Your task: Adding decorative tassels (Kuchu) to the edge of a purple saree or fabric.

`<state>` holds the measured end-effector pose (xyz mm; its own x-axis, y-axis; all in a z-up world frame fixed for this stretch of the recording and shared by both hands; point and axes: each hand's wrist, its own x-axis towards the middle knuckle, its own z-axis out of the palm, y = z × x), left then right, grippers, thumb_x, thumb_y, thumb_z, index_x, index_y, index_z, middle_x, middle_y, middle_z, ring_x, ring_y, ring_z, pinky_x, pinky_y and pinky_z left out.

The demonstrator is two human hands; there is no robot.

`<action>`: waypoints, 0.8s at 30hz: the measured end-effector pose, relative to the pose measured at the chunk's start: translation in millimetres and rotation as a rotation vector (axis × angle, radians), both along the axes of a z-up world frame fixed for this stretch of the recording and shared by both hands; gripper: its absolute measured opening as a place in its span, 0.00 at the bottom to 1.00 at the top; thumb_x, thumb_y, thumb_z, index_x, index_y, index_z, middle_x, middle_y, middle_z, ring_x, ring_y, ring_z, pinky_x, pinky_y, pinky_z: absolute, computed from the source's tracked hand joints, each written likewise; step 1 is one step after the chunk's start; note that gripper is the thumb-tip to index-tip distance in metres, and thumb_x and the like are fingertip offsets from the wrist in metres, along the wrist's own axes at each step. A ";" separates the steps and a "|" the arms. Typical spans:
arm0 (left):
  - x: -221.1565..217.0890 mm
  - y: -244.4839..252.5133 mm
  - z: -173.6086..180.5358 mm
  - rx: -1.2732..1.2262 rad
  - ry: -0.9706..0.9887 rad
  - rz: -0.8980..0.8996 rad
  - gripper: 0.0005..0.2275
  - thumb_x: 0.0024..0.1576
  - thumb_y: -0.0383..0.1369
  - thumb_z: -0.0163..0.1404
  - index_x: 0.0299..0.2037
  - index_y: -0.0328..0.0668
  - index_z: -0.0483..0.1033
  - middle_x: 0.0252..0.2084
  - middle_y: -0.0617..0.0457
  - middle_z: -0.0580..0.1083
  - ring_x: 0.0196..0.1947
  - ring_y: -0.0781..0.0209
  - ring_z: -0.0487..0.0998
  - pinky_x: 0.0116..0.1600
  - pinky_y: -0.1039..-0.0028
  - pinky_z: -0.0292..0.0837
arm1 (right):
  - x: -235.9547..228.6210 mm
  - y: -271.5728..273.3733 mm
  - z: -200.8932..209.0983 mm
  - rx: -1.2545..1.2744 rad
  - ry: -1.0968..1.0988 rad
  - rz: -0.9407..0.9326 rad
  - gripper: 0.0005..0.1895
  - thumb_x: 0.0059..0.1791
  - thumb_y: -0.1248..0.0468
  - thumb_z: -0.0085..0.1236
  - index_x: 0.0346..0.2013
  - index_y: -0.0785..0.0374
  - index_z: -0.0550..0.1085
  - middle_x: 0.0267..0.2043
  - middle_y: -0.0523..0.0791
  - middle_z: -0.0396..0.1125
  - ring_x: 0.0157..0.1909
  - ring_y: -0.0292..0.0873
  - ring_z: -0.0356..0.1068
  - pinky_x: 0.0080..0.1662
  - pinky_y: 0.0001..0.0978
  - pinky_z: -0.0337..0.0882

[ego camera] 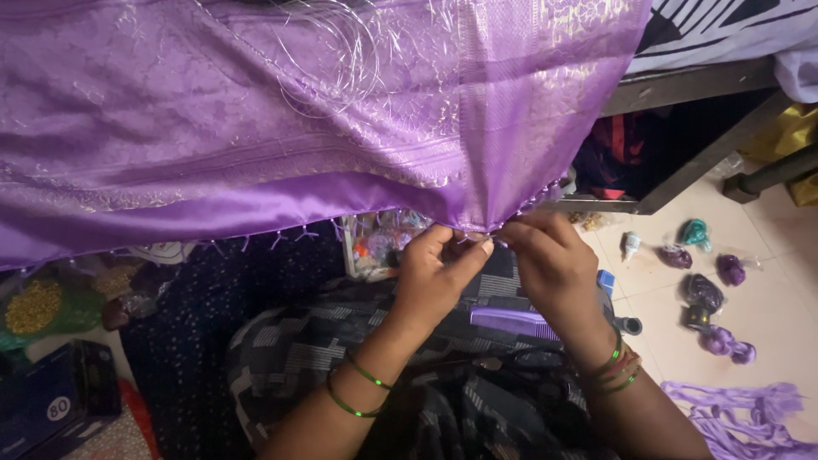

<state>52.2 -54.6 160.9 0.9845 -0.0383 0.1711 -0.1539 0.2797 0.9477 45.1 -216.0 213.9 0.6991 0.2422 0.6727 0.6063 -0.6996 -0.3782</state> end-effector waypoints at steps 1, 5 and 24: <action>0.1 -0.3 0.5 0.000 -0.002 -0.001 0.04 0.58 0.27 0.59 0.38 0.37 0.78 0.31 0.62 0.74 0.30 0.78 0.70 0.36 0.83 0.67 | -0.2 1.0 -4.5 0.000 -0.002 -0.001 0.14 0.44 0.78 0.60 0.42 0.64 0.79 0.43 0.47 0.71 0.44 0.48 0.75 0.44 0.35 0.74; 0.4 -0.9 1.8 0.023 -0.039 0.011 0.04 0.58 0.27 0.59 0.38 0.37 0.79 0.34 0.60 0.78 0.33 0.76 0.74 0.39 0.83 0.71 | -4.7 4.8 -19.4 0.122 0.049 -0.058 0.13 0.47 0.78 0.60 0.44 0.63 0.77 0.41 0.46 0.70 0.40 0.46 0.75 0.42 0.33 0.74; 5.8 5.6 26.0 -0.052 -0.166 -0.038 0.08 0.58 0.33 0.54 0.43 0.40 0.73 0.39 0.62 0.76 0.40 0.75 0.77 0.47 0.79 0.75 | -18.7 7.6 38.0 0.198 0.033 0.088 0.09 0.48 0.79 0.59 0.41 0.68 0.75 0.50 0.49 0.74 0.53 0.45 0.75 0.55 0.33 0.73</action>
